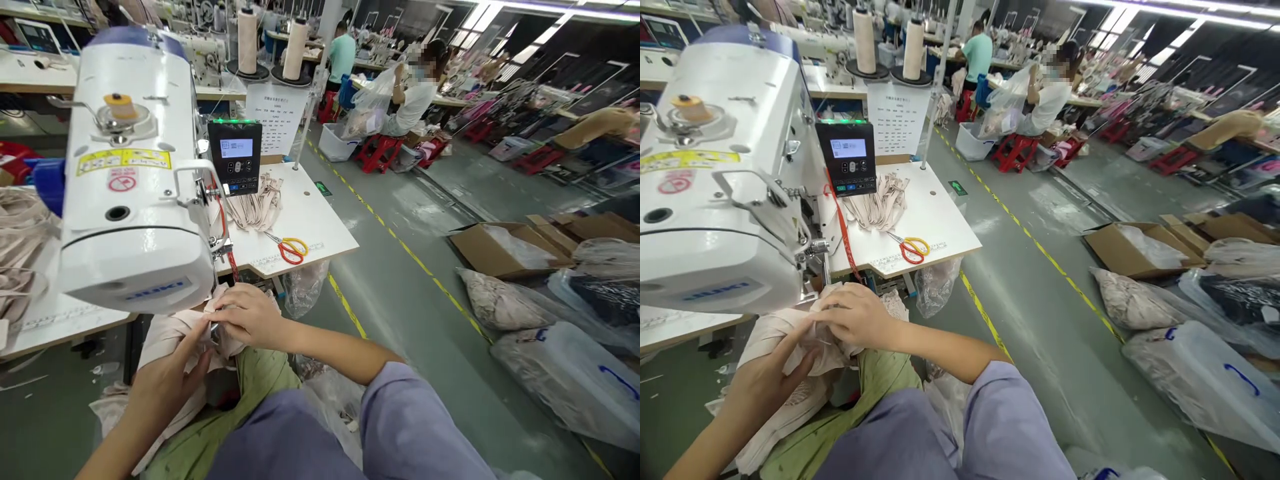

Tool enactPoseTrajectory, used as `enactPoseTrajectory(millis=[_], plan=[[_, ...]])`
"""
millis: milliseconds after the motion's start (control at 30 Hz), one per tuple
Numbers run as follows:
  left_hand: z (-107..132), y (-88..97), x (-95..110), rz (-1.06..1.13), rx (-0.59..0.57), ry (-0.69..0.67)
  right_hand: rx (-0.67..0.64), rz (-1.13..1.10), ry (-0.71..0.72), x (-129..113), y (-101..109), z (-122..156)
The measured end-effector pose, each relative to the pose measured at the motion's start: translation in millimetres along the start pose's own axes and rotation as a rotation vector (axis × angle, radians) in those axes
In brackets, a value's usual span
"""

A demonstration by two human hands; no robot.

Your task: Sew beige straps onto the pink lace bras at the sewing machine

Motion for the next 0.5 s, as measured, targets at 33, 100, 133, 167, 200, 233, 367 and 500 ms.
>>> enactPoseTrajectory(millis=[33,100,133,167,200,233,367,500], plan=[[-0.2,2.9,-3.2,0.026,-0.021,-0.026,-0.004,0.035,0.013,-0.1,1.3,0.1],[-1.7,9.1,-9.2,0.075,-0.061,-0.080,0.015,0.071,0.043,-1.4,5.4,-1.0],[-2.6,11.9,-11.5,0.092,-0.080,-0.103,0.034,0.074,0.055,-2.9,7.2,-1.5],[-3.4,14.1,-12.9,0.102,-0.098,-0.117,0.054,0.071,0.061,-4.7,8.4,-1.5],[-3.8,15.6,-13.4,0.101,-0.118,-0.129,0.075,0.059,0.067,-6.6,8.5,-0.9],[-3.9,16.8,-13.1,0.088,-0.122,-0.127,0.089,0.027,0.064,-8.1,7.5,0.5],[-3.5,18.8,-3.9,0.093,-0.216,-0.041,0.098,-0.455,-0.168,-1.7,-8.4,7.7],[-3.0,24.3,15.5,0.157,-0.231,0.074,0.120,-0.952,-0.446,14.2,-31.6,1.0]])
Point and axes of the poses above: each hand's wrist, its own z-axis away from the middle knuckle, its own y-axis out of the back of the hand, x = y × z, the point moved 1 cm from there along -z, towards the middle knuckle, and after that the axes turned 10 degrees about -x, right-handed, at the moved point
